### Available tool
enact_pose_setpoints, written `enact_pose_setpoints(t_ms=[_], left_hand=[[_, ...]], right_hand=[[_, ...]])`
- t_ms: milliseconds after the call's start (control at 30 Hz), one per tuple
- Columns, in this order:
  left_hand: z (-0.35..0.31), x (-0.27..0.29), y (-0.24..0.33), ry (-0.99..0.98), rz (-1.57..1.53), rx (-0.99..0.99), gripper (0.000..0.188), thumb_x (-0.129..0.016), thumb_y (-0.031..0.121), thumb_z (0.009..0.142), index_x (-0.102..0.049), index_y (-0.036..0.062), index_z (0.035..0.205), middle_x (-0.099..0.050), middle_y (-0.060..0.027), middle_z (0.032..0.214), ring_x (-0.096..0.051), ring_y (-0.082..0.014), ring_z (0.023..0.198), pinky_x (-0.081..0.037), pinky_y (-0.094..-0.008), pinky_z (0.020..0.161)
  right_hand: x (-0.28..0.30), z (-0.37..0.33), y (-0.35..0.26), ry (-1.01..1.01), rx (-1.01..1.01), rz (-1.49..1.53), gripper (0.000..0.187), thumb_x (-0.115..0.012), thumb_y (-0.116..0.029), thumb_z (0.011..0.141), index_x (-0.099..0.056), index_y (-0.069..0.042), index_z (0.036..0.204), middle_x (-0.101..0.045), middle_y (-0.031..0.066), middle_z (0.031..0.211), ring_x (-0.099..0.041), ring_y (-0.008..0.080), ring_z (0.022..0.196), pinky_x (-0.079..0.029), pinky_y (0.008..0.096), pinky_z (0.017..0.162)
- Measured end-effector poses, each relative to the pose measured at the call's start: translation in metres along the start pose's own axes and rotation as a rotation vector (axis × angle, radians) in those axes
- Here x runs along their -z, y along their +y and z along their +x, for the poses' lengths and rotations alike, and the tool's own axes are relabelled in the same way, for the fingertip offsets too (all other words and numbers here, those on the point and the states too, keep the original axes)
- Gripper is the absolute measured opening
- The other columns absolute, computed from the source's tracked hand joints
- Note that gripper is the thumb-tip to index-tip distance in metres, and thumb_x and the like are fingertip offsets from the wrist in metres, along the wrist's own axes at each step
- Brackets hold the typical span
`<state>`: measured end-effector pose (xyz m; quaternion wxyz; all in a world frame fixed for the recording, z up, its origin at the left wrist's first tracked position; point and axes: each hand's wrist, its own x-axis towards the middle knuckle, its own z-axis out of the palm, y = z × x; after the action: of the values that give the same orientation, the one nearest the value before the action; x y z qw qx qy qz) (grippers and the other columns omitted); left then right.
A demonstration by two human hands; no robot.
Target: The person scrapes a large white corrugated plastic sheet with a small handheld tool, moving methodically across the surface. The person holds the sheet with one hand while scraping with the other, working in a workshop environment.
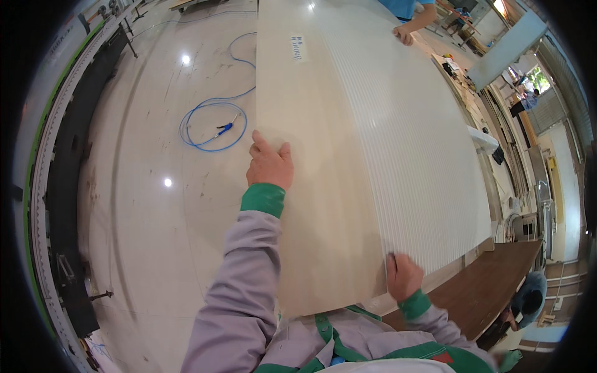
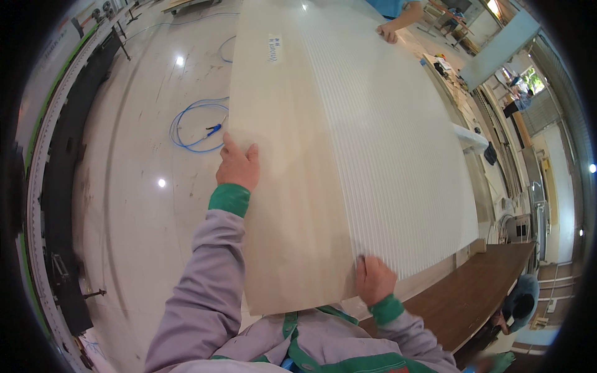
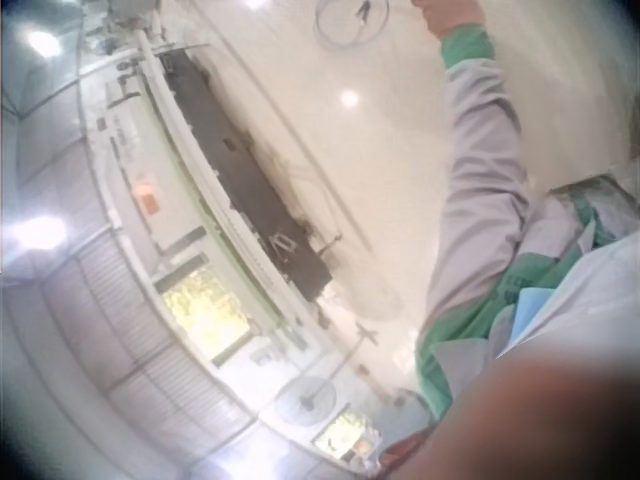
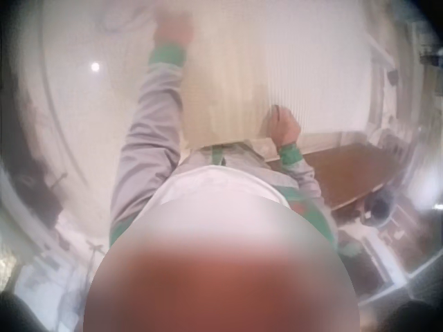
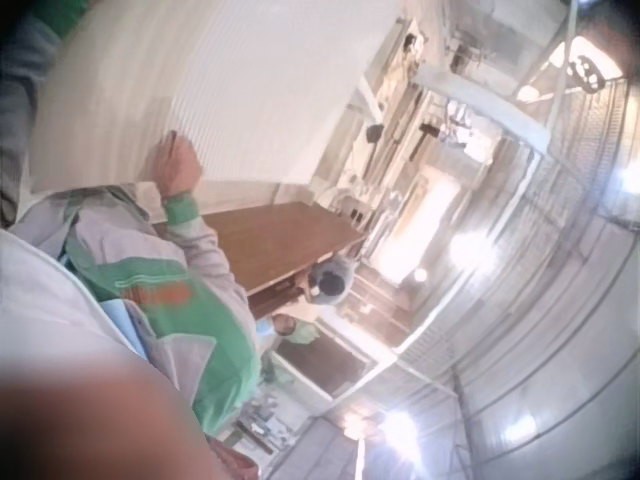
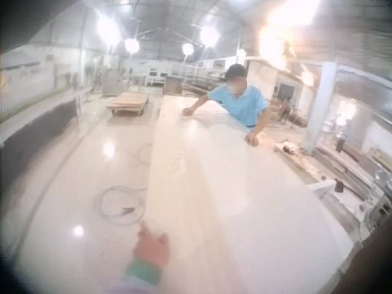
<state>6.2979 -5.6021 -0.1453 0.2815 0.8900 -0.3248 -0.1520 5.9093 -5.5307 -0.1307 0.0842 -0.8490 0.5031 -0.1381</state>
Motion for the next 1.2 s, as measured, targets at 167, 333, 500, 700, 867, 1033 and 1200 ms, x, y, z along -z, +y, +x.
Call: enact_pose_setpoints(t_ms=[167,333,500,700,867,1033,1200], left_hand=[[0.000,0.001,0.002,-0.029,0.029,-0.012,0.088,-0.054,0.049,0.102,-0.011,-0.0025,0.159,-0.044,-0.0328,0.146,-0.061,-0.0476,0.120,-0.054,-0.0538,0.095],[0.004,0.000,0.005,-0.025,0.013,0.001,0.086,-0.054,0.048,0.102,-0.012,-0.0021,0.158,-0.045,-0.0336,0.145,-0.062,-0.0484,0.117,-0.053,-0.0543,0.095],[0.002,0.002,0.008,-0.023,0.002,0.010,0.082,-0.053,0.047,0.103,-0.014,-0.0010,0.158,-0.048,-0.0331,0.142,-0.063,-0.0482,0.114,-0.053,-0.0540,0.094],[0.004,-0.004,0.001,0.038,0.039,0.002,0.082,-0.050,0.052,0.102,-0.018,0.0007,0.157,-0.051,-0.0331,0.140,-0.063,-0.0495,0.115,-0.052,-0.0548,0.097],[0.011,-0.019,-0.010,0.095,0.133,-0.026,0.086,-0.047,0.060,0.100,-0.022,-0.0014,0.155,-0.054,-0.0353,0.138,-0.061,-0.0510,0.119,-0.049,-0.0553,0.102],[0.021,-0.027,-0.016,0.162,0.191,-0.053,0.088,-0.050,0.059,0.099,-0.024,-0.0055,0.153,-0.059,-0.0323,0.133,-0.065,-0.0466,0.117,-0.051,-0.0538,0.098],[0.025,-0.026,-0.014,0.119,0.188,-0.051,0.085,-0.046,0.060,0.100,-0.026,-0.0054,0.151,-0.057,-0.0330,0.135,-0.063,-0.0457,0.121,-0.050,-0.0526,0.102]], right_hand=[[-0.063,0.242,-0.009,0.097,0.069,-0.098,0.029,-0.058,-0.029,0.102,-0.057,-0.007,0.083,-0.061,0.0180,0.072,-0.062,0.0390,0.062,-0.049,0.0489,0.056],[-0.110,0.512,-0.042,0.014,-0.028,-0.188,0.039,-0.043,-0.039,0.103,-0.065,-0.010,0.114,-0.072,0.0217,0.114,-0.068,0.0428,0.106,-0.052,0.0557,0.093],[-0.123,0.572,-0.048,0.043,-0.044,-0.110,0.038,-0.042,-0.038,0.103,-0.065,-0.011,0.119,-0.071,0.0182,0.123,-0.067,0.0379,0.115,-0.051,0.0511,0.097],[-0.093,0.432,-0.038,-0.034,-0.064,-0.173,0.038,-0.042,-0.039,0.104,-0.063,-0.012,0.120,-0.072,0.0167,0.120,-0.067,0.0386,0.112,-0.052,0.0514,0.095],[-0.055,0.222,-0.018,0.001,-0.035,-0.106,0.033,-0.047,-0.039,0.105,-0.060,-0.009,0.102,-0.072,0.0171,0.097,-0.068,0.0417,0.092,-0.051,0.0556,0.081],[-0.015,0.012,-0.002,0.174,0.063,-0.034,0.023,-0.063,-0.023,0.098,-0.054,-0.008,0.083,-0.061,0.0139,0.074,-0.062,0.0383,0.065,-0.047,0.0510,0.054],[0.018,-0.093,0.001,0.104,-0.021,0.017,0.024,-0.069,-0.017,0.096,-0.054,-0.008,0.080,-0.060,0.0132,0.072,-0.061,0.0363,0.063,-0.046,0.0480,0.053]])
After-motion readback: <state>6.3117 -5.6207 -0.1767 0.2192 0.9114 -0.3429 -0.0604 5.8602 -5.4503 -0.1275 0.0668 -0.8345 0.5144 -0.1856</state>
